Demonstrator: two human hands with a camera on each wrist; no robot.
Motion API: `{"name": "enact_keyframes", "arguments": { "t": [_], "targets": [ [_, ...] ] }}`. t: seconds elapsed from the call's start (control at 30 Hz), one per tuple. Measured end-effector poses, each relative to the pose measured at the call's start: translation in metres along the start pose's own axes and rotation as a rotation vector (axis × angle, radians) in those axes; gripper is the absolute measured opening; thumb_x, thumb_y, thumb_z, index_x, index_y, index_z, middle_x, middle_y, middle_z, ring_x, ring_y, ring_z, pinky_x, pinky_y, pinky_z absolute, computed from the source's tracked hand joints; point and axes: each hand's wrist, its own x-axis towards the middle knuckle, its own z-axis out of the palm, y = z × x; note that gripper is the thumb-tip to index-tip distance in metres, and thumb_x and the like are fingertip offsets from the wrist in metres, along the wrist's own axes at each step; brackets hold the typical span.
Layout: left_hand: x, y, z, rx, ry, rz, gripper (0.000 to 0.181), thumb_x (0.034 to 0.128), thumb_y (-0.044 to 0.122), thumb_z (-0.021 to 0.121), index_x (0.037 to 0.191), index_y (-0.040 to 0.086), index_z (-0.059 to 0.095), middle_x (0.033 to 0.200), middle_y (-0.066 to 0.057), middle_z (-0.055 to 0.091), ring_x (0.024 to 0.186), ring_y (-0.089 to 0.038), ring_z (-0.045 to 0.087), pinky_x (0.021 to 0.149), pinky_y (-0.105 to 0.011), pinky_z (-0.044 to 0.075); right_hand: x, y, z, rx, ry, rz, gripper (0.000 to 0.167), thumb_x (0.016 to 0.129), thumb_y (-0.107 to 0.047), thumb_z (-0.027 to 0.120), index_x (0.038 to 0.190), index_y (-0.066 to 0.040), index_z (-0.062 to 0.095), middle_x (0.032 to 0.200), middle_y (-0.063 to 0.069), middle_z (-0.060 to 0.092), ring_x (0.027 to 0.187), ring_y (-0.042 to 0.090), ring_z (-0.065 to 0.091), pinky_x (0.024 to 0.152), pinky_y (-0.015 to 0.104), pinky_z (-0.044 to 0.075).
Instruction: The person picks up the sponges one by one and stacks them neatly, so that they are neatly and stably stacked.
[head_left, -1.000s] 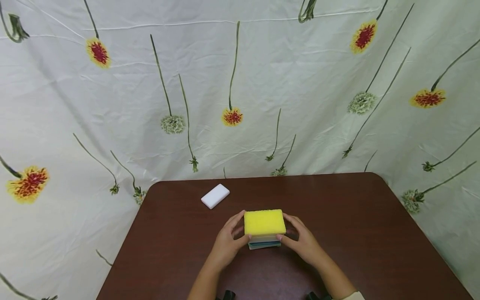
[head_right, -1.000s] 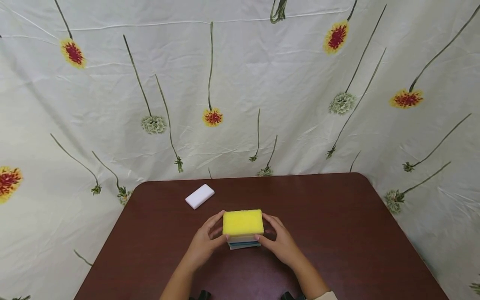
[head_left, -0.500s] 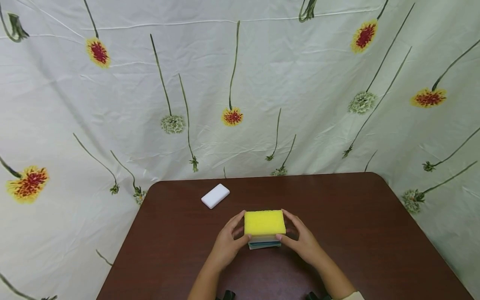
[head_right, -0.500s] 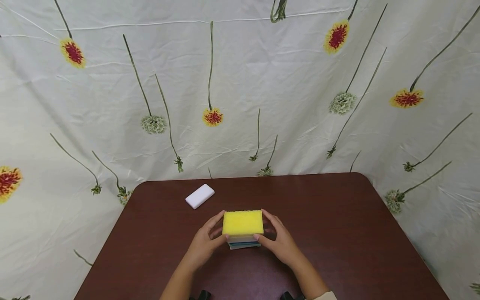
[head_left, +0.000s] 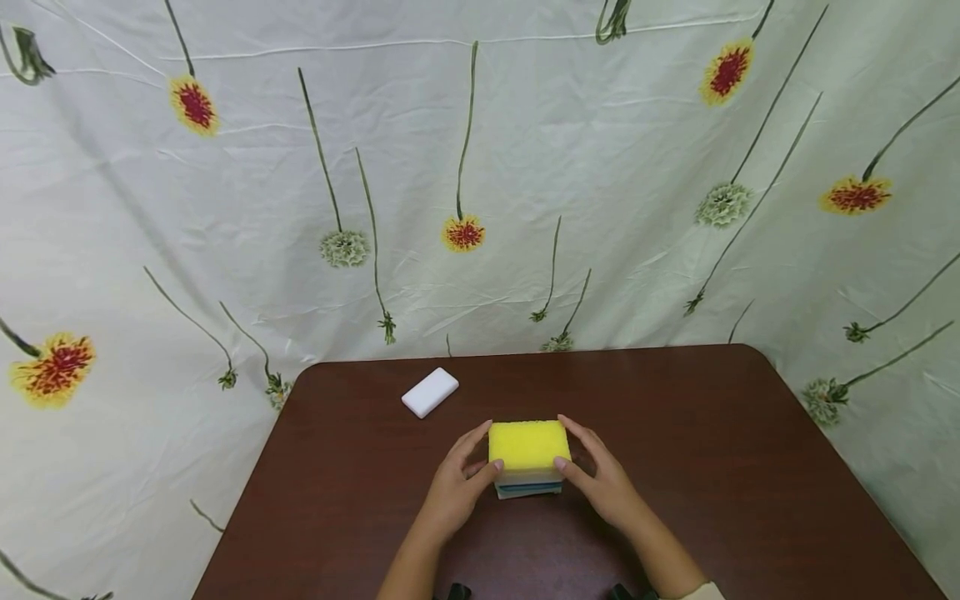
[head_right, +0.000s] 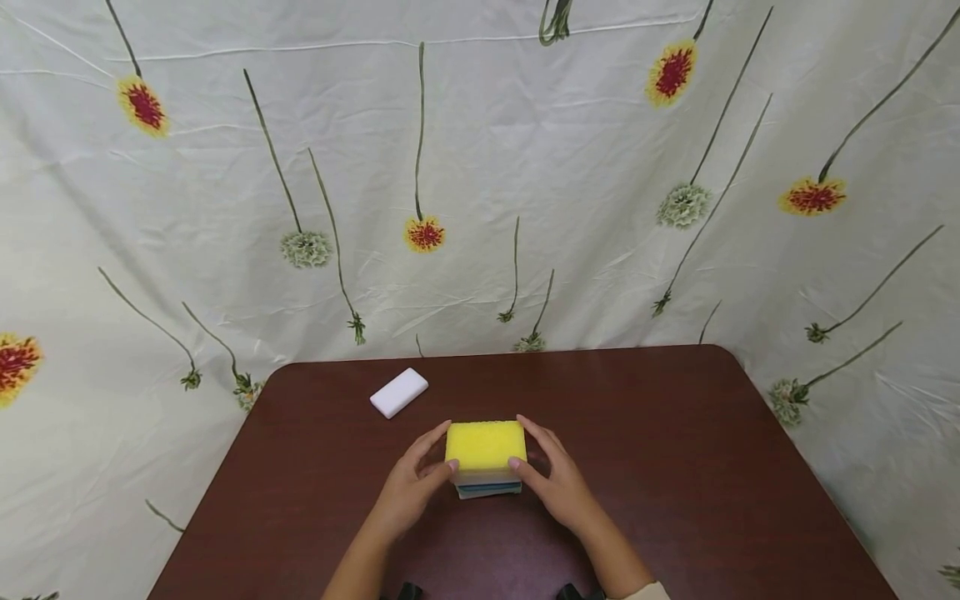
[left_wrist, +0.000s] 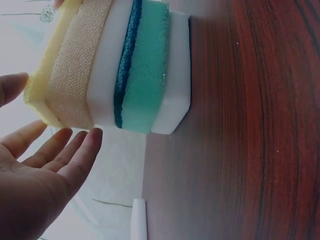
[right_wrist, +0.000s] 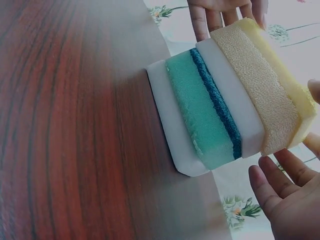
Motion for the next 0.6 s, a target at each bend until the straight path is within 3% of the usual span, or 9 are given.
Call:
{"name": "enact_keyframes", "arguments": {
  "t": [0.17, 0.4, 0.6],
  "targets": [
    [0.0005, -0.0001, 0.0008, -0.006, 0.004, -0.006, 0.062, 0.0958, 0.028, 0.07, 0.152, 0.029, 0.045, 0.157, -0.005, 0.043, 0.145, -0.033, 0.042, 0.108, -0.044, 0.048, 0.0005, 0.0006, 0.0011, 0.021, 0.003, 0.021, 0.061, 0.1, -0.027, 0.065, 0.154, -0.038, 0.037, 0.159, 0.005, 0.039, 0.144, 0.017, 0.039, 0.11, 0.027, 0.044],
    [0.0016, -0.0015, 0.0026, -0.032, 0.01, -0.01, 0.062, 0.0944, 0.024, 0.072, 0.151, 0.026, 0.047, 0.155, -0.008, 0.045, 0.144, -0.034, 0.044, 0.106, -0.04, 0.05, 0.0, 0.0017, 0.0032, 0.054, 0.008, 0.078, 0.061, 0.098, -0.03, 0.067, 0.151, -0.039, 0.039, 0.161, 0.0, 0.037, 0.148, 0.027, 0.036, 0.114, 0.043, 0.042],
    [0.0014, -0.0008, 0.0032, -0.059, 0.013, -0.013, 0.062, 0.0938, 0.022, 0.073, 0.151, 0.025, 0.048, 0.155, -0.01, 0.045, 0.142, -0.034, 0.047, 0.103, -0.037, 0.052, 0.0004, 0.0016, 0.0037, 0.068, -0.001, 0.085, 0.06, 0.098, -0.03, 0.068, 0.151, -0.038, 0.04, 0.16, 0.001, 0.037, 0.145, 0.027, 0.04, 0.111, 0.034, 0.045]
  ]
}}
